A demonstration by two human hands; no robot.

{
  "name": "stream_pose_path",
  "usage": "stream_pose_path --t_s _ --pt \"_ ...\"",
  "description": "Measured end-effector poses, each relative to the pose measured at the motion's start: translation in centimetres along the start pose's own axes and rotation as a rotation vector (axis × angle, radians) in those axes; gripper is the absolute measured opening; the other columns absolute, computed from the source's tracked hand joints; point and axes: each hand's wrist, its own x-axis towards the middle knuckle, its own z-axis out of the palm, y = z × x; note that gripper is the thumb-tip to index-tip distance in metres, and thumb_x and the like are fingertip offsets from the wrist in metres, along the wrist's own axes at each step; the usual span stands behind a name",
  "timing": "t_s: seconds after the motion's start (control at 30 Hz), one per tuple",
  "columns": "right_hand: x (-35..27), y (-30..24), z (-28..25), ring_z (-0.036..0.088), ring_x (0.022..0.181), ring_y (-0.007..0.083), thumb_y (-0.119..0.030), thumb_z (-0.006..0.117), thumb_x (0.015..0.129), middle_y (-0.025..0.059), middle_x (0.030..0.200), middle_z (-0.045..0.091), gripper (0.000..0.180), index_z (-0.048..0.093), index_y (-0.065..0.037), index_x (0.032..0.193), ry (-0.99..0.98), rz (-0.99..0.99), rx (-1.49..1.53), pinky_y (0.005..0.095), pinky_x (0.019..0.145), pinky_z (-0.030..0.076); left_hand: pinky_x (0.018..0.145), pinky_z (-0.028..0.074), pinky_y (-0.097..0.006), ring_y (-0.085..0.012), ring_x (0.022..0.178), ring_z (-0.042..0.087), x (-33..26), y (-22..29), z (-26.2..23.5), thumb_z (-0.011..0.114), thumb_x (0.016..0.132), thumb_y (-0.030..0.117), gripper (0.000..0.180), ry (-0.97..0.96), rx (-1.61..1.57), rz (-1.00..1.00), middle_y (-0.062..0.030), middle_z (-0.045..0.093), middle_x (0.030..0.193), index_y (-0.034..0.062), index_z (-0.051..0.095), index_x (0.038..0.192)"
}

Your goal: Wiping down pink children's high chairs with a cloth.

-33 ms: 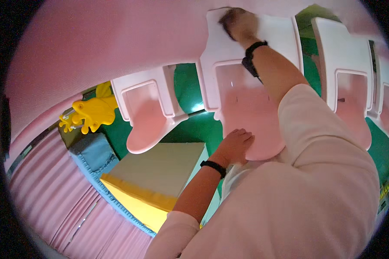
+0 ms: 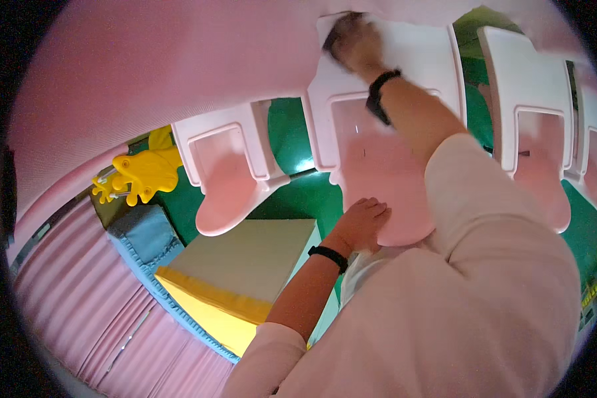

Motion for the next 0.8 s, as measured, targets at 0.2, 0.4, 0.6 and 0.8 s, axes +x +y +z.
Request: stream_pose_path --t_s 0.2,0.4,0.6,0.8 --pt "-9.3 -1.1 -1.6 0.059 0.12 0.0396 -0.029 0.076 0.08 0.0177 0.132 0.06 0.039 0.073 -0.013 0.115 -0.133 -0.479 0.407 0.0541 0.1 0.052 0.108 0.048 -0.044 -0.0334 0.12 0.06 0.2 -0.9 0.9 0.084 0.055 0.031 0.08 0.001 0.035 0.005 -0.0143 0.068 0.124 -0.0006 0.067 0.126" --pt "-5.3 14.5 -2.0 0.061 0.109 0.0431 -0.033 0.074 0.086 0.0208 0.123 0.061 0.047 0.066 -0.01 0.126 -0.071 -0.109 0.015 0.0561 0.091 0.054 0.106 0.049 -0.045 -0.0348 0.118 0.061 0.8 -0.5 0.3 0.082 0.054 0.031 0.077 -0.047 -0.014 -0.017 -0.0158 0.069 0.124 -0.0015 0.068 0.123" --pt "1.9 3.6 -5.2 0.074 0.101 0.0407 -0.038 0.058 0.098 0.0208 0.117 0.075 0.037 0.076 -0.011 0.115 -0.062 0.17 0.052 0.0552 0.086 0.058 0.103 0.051 -0.042 -0.0322 0.114 0.062 0.3 -0.3 0.4 0.079 0.055 0.026 0.069 0.088 -0.015 -0.016 -0.0138 0.07 0.117 -0.0018 0.07 0.117" --pt "1.9 -2.4 8.2 0.069 0.102 0.0493 -0.035 0.07 0.094 0.0232 0.105 0.074 0.038 0.07 -0.003 0.115 0.494 -0.011 0.982 0.0535 0.087 0.058 0.1 0.051 -0.039 -0.0285 0.112 0.062 3.9 0.6 -0.6 0.079 0.054 0.029 0.066 -0.017 0.026 0.066 -0.0108 0.07 0.114 0.001 0.071 0.114"
